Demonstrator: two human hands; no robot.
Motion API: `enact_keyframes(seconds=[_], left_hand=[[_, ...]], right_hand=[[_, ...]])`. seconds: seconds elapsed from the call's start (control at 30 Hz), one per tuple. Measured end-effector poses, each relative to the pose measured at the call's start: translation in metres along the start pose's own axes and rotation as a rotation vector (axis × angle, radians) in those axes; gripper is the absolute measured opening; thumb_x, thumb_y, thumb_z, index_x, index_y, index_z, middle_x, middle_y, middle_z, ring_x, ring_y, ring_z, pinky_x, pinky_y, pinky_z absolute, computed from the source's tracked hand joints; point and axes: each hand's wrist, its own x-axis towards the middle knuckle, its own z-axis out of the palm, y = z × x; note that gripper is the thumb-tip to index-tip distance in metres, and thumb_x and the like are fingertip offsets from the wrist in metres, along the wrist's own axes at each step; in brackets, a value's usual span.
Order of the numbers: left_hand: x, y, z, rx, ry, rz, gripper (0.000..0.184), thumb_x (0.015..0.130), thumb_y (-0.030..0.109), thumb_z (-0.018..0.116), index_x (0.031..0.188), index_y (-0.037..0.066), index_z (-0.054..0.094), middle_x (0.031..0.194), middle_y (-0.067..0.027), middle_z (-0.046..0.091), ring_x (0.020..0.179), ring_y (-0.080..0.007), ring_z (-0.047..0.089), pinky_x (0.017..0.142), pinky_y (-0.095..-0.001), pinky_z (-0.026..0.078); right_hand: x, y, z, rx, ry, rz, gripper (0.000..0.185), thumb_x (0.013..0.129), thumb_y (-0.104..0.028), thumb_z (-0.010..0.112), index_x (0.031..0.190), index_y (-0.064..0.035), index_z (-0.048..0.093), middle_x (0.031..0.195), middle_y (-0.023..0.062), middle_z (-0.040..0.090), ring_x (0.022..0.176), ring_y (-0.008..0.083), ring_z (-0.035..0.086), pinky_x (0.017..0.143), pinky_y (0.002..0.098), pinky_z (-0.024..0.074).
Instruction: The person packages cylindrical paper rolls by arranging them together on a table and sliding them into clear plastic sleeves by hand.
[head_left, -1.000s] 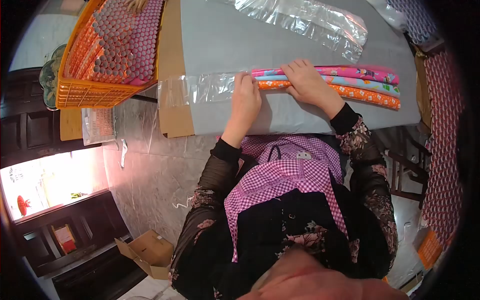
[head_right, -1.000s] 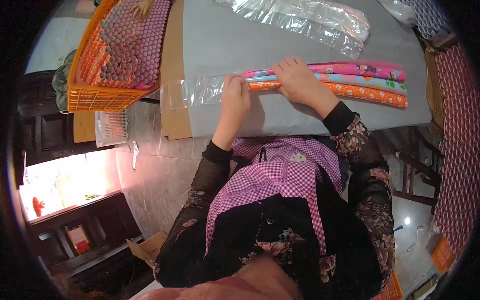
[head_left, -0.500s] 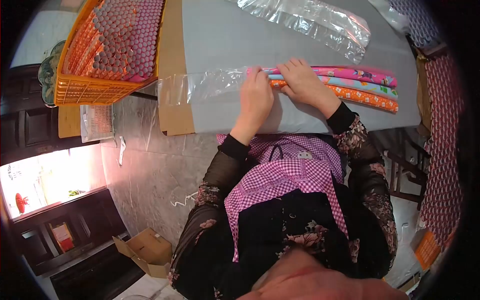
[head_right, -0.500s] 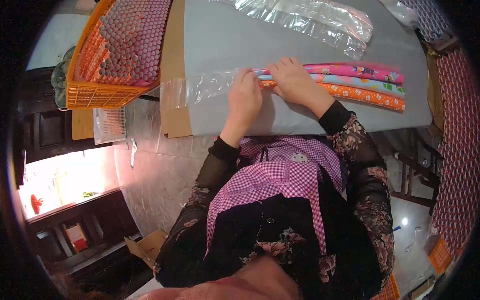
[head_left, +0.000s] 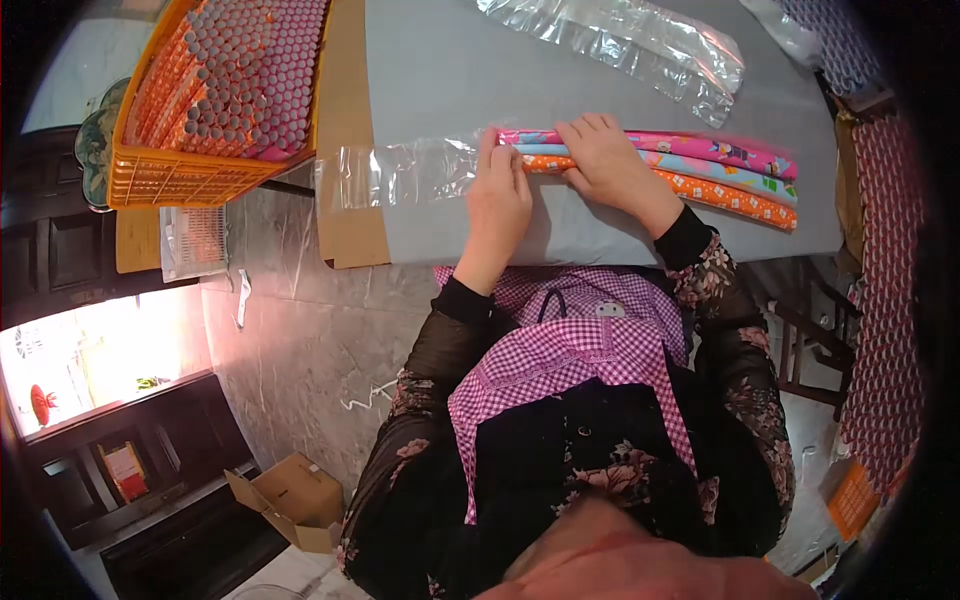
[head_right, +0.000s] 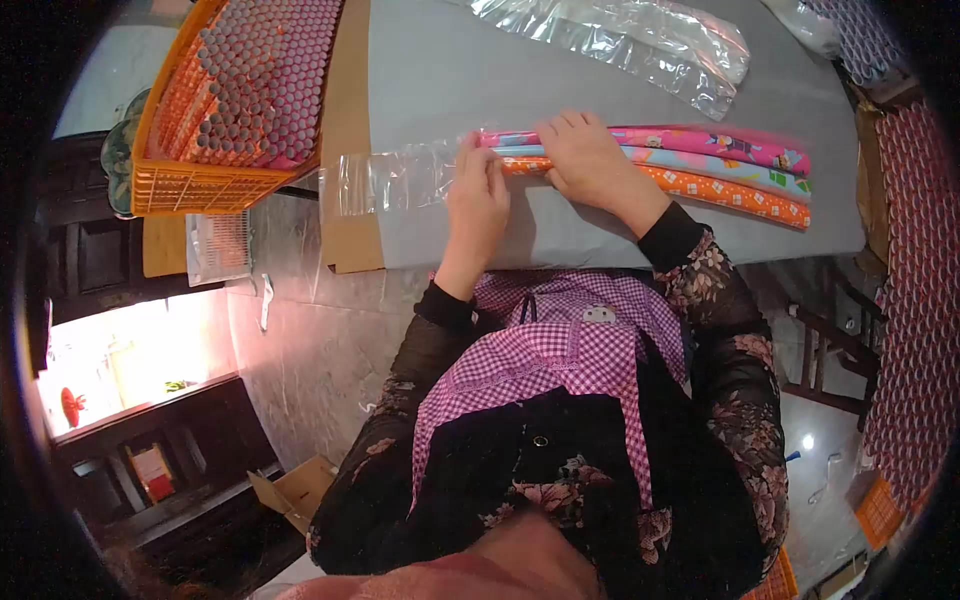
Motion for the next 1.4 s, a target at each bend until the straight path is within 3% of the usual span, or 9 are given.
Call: enact_keyframes(seconds=[0.27, 0.3, 0.37, 0.6, 0.7, 0.8, 0.87, 1.17, 1.4], left_hand=[[0.014, 0.024, 0.004, 0.189, -0.385, -0.153, 0.022, 0.085, 0.007, 0.050, 0.107, 0.002, 0.051, 0.131, -0.0259, 0.052, 0.083, -0.0416, 0.065, 0.067, -0.0474, 0.053], [0.015, 0.026, 0.006, 0.189, -0.386, -0.154, 0.022, 0.085, 0.007, 0.050, 0.107, 0.002, 0.051, 0.131, -0.0259, 0.052, 0.083, -0.0416, 0.065, 0.067, -0.0474, 0.053], [0.017, 0.027, 0.010, 0.189, -0.345, -0.092, 0.025, 0.084, 0.009, 0.053, 0.108, 0.001, 0.051, 0.129, -0.0260, 0.054, 0.081, -0.0412, 0.065, 0.067, -0.0478, 0.053], [0.002, 0.029, 0.026, 0.020, -0.231, 0.031, 0.022, 0.086, 0.007, 0.051, 0.107, 0.000, 0.051, 0.130, -0.0272, 0.053, 0.085, -0.0409, 0.065, 0.066, -0.0446, 0.053], [-0.003, 0.029, 0.027, -0.043, -0.162, 0.102, 0.021, 0.087, 0.006, 0.050, 0.107, -0.002, 0.051, 0.130, -0.0291, 0.051, 0.088, -0.0404, 0.064, 0.066, -0.0432, 0.053], [-0.005, 0.026, 0.024, -0.052, -0.287, 0.018, 0.022, 0.087, 0.006, 0.050, 0.107, -0.003, 0.051, 0.131, -0.0304, 0.050, 0.089, -0.0406, 0.064, 0.067, -0.0431, 0.054], [-0.004, 0.024, 0.026, -0.014, -0.220, 0.075, 0.022, 0.086, 0.006, 0.050, 0.106, -0.003, 0.051, 0.132, -0.0302, 0.050, 0.087, -0.0412, 0.064, 0.066, -0.0433, 0.054], [-0.005, 0.016, 0.020, 0.026, -0.211, 0.084, 0.021, 0.085, 0.006, 0.049, 0.104, -0.003, 0.051, 0.132, -0.0311, 0.049, 0.083, -0.0425, 0.064, 0.064, -0.0446, 0.054], [-0.004, 0.015, 0.023, 0.001, -0.162, 0.057, 0.016, 0.083, 0.002, 0.050, 0.098, -0.002, 0.052, 0.133, -0.0290, 0.048, 0.086, -0.0424, 0.063, 0.067, -0.0451, 0.054]], right_hand=[[-0.003, -0.003, 0.002, 0.001, 0.002, -0.056, 0.048, 0.073, -0.014, 0.066, 0.115, 0.0035, 0.053, 0.102, 0.0159, 0.058, 0.100, 0.0319, 0.053, 0.092, 0.0413, 0.0410], [-0.003, -0.003, 0.004, 0.002, 0.002, -0.056, 0.048, 0.073, -0.014, 0.066, 0.115, 0.0035, 0.053, 0.102, 0.0159, 0.058, 0.100, 0.0319, 0.053, 0.092, 0.0413, 0.0410], [-0.002, 0.000, 0.008, 0.011, 0.120, -0.095, 0.030, 0.072, -0.011, 0.063, 0.099, -0.0003, 0.056, 0.093, 0.0129, 0.059, 0.093, 0.0291, 0.054, 0.082, 0.0385, 0.0416], [-0.001, 0.002, 0.009, 0.050, 0.149, -0.048, 0.028, 0.073, -0.008, 0.060, 0.099, -0.0004, 0.056, 0.093, 0.0132, 0.060, 0.093, 0.0294, 0.054, 0.082, 0.0391, 0.0417], [-0.001, 0.006, 0.009, 0.079, 0.109, -0.025, 0.032, 0.072, -0.008, 0.060, 0.102, -0.0008, 0.055, 0.094, 0.0131, 0.060, 0.094, 0.0300, 0.055, 0.083, 0.0395, 0.0418], [-0.004, 0.005, 0.008, 0.068, 0.135, -0.047, 0.036, 0.071, -0.008, 0.061, 0.106, -0.0019, 0.054, 0.095, 0.0126, 0.060, 0.094, 0.0303, 0.055, 0.083, 0.0396, 0.0423], [-0.004, 0.005, 0.003, 0.094, 0.024, 0.005, 0.055, 0.071, -0.011, 0.065, 0.122, 0.0017, 0.049, 0.104, 0.0166, 0.057, 0.100, 0.0331, 0.052, 0.090, 0.0420, 0.0413], [-0.041, 0.034, -0.034, 0.045, -0.075, 0.081, 0.093, 0.059, -0.029, 0.081, 0.136, 0.0023, 0.039, 0.130, 0.0210, 0.051, 0.121, 0.0380, 0.047, 0.101, 0.0440, 0.0375], [-0.105, 0.083, -0.079, -0.113, -0.126, 0.196, 0.083, 0.061, -0.022, 0.072, 0.133, 0.0035, 0.042, 0.127, 0.0203, 0.050, 0.119, 0.0380, 0.045, 0.102, 0.0444, 0.0375]])
